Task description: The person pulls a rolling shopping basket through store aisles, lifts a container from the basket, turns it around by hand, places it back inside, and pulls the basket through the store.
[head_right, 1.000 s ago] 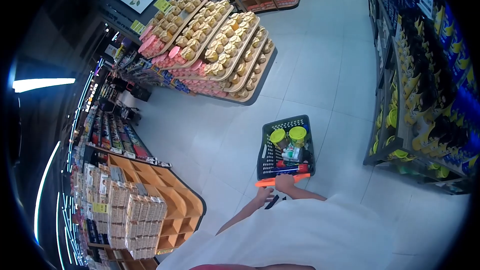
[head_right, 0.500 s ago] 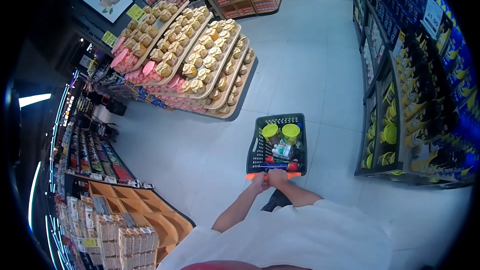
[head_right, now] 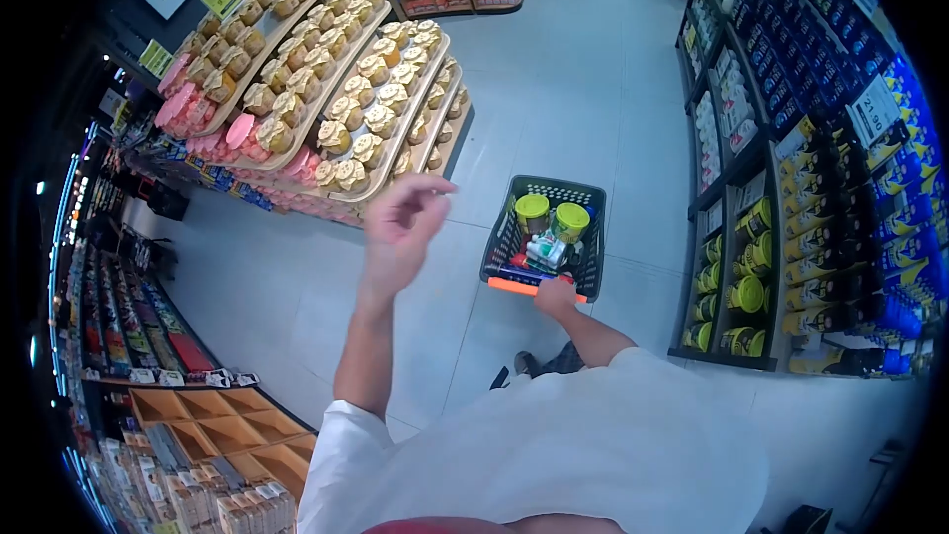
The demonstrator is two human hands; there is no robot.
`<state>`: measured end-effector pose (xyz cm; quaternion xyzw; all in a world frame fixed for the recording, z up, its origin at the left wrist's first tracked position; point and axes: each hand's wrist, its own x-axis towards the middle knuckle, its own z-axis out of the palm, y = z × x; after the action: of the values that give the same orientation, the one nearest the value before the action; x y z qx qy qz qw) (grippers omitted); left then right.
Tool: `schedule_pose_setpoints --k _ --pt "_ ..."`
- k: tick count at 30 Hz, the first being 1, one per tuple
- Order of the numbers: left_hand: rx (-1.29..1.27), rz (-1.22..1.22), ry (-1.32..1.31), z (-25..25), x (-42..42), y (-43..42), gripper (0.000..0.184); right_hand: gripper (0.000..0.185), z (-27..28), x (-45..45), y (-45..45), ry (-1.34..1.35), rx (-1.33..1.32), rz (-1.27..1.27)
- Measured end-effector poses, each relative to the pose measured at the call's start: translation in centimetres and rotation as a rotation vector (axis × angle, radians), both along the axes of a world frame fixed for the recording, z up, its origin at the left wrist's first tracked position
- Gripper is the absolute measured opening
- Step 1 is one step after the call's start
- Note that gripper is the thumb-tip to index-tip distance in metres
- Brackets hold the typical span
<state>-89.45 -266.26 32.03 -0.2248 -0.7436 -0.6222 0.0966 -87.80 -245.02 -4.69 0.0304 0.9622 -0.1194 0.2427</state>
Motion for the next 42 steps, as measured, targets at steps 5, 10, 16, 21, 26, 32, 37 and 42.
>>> schedule_pose_setpoints --k 5,10,16,21,26,32,37,42 --pt "0.189 -0.142 1.166 16.4 0.3 -2.5 0.042 0.029 1.8 -7.5 1.7 -0.024 -0.033 -0.046" --pt "-0.011 -0.402 1.535 21.6 -3.0 2.6 0.04 0.027 1.1 -14.0 4.1 -0.008 -0.052 -0.005" --pt "-0.028 -0.449 1.568 22.6 -11.0 9.2 0.038 0.029 -0.1 -22.3 7.4 -0.072 -0.165 -0.014" --pt "0.0 -0.405 1.585 22.3 -17.4 13.8 0.037 0.033 0.7 -26.9 10.4 0.003 -0.148 -0.116" --pt "0.047 -0.406 1.603 22.5 -23.0 16.1 0.035 0.034 0.4 -31.9 13.5 -0.083 -0.181 -0.115" --pt "0.046 -0.421 1.642 20.8 -30.3 17.5 0.033 0.037 -0.6 -37.0 15.8 -0.107 -0.082 -0.1" --pt "0.099 -0.378 1.584 18.9 -38.6 17.4 0.032 0.029 0.5 -40.1 17.3 -0.059 -0.055 -0.147" --pt "0.163 -0.375 1.604 18.6 -46.2 15.8 0.031 0.032 0.9 -43.8 18.9 -0.018 0.006 -0.149"
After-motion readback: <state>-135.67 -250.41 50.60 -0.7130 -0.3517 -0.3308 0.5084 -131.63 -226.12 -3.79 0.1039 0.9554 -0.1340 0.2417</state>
